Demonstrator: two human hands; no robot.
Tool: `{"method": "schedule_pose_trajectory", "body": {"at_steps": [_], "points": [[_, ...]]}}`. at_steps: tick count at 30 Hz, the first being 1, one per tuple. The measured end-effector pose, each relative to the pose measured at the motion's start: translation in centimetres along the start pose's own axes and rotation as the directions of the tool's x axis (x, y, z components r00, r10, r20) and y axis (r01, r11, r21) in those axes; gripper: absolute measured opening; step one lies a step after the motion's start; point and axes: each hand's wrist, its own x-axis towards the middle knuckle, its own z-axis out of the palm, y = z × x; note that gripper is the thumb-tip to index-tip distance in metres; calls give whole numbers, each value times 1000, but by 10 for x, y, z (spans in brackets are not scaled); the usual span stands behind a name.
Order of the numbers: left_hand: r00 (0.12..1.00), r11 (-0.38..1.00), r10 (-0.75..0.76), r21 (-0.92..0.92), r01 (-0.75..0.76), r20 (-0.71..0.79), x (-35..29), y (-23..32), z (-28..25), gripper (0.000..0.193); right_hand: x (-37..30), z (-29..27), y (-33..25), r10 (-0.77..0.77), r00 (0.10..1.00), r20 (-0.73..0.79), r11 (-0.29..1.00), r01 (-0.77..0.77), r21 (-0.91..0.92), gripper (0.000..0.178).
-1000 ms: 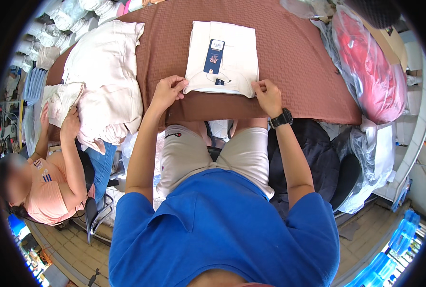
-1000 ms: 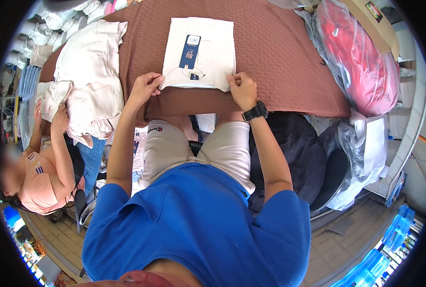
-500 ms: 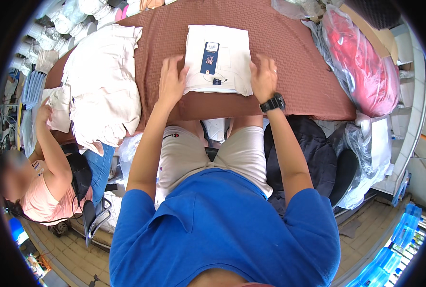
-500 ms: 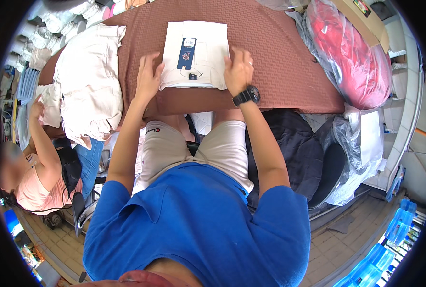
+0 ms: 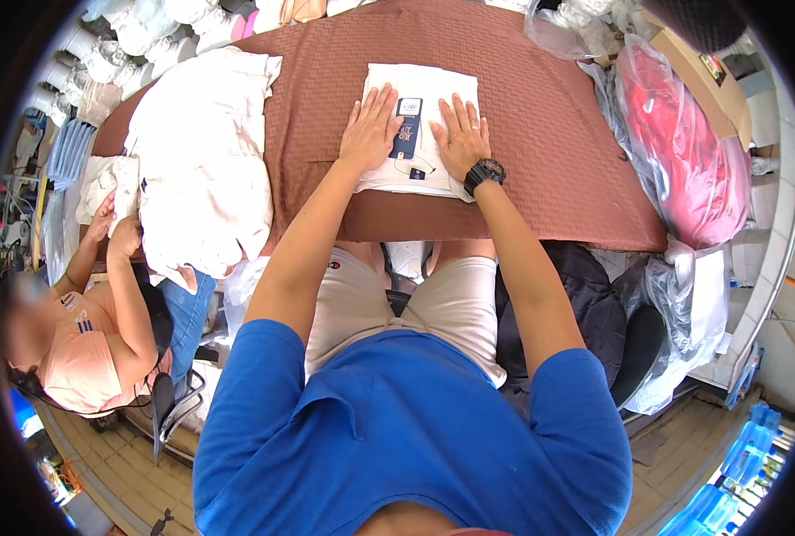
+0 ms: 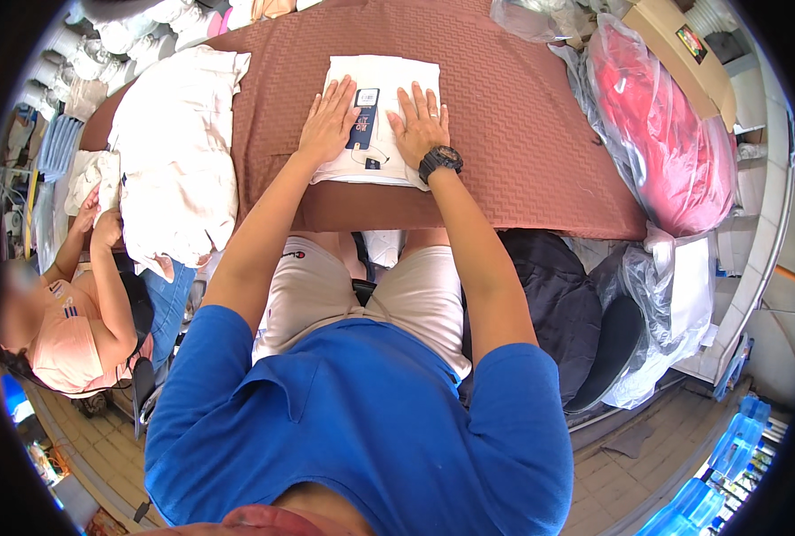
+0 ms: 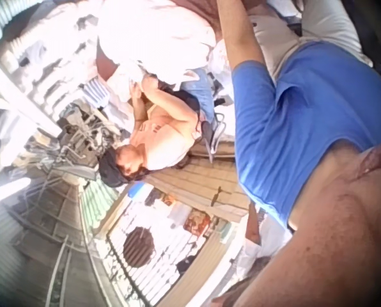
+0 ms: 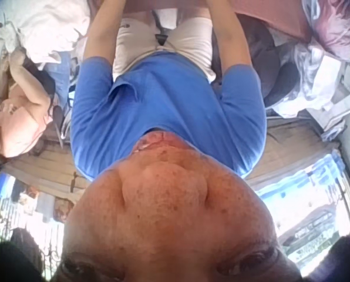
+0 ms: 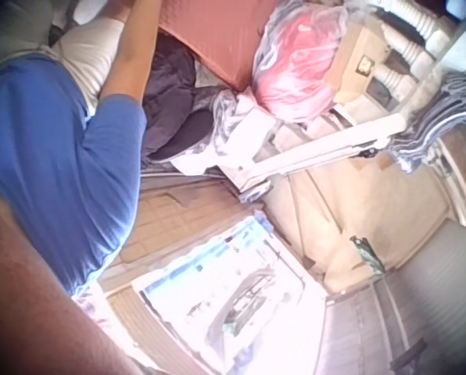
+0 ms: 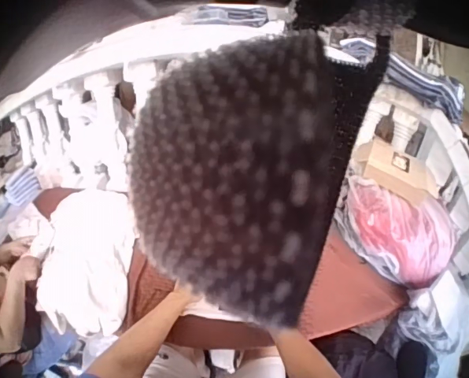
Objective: The person folds pink shirts on a table, uses a cardboard template to ensure uniform folding, places each folded shirt into a plastic bag, and then seals the bag.
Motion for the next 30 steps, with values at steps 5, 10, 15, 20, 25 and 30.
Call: {"method": "schedule_pose_trajectory", "body": {"at_steps": [5,10,15,20,25,30], "points": [[996,925,-94,-369,89,5,12,-24,-12,54,4,-5,15,17,997,-69,979,-2,203,61],[867,633,-474,-624,458,156,-46,-41,-61,46,-45,-61,18,156,956,-248,917,-48,395,52],[859,721,-428,-467,512,281,-82,-18,-70,59,-86,-75,-34,-77,992,-105,964,101,245,86],[835,792,-461,-287,540,299,-78,6,-72,58,-92,-56,-66,-236,971,-36,964,238,117,91],[856,803,-425,-314,507,296,-74,16,-79,53,-96,-32,-72,-243,969,-38,966,246,81,83],[726,201,-462,-738,644,508,-75,13,-74,39,-98,-35,-78,-184,978,-100,963,200,183,82]]}}
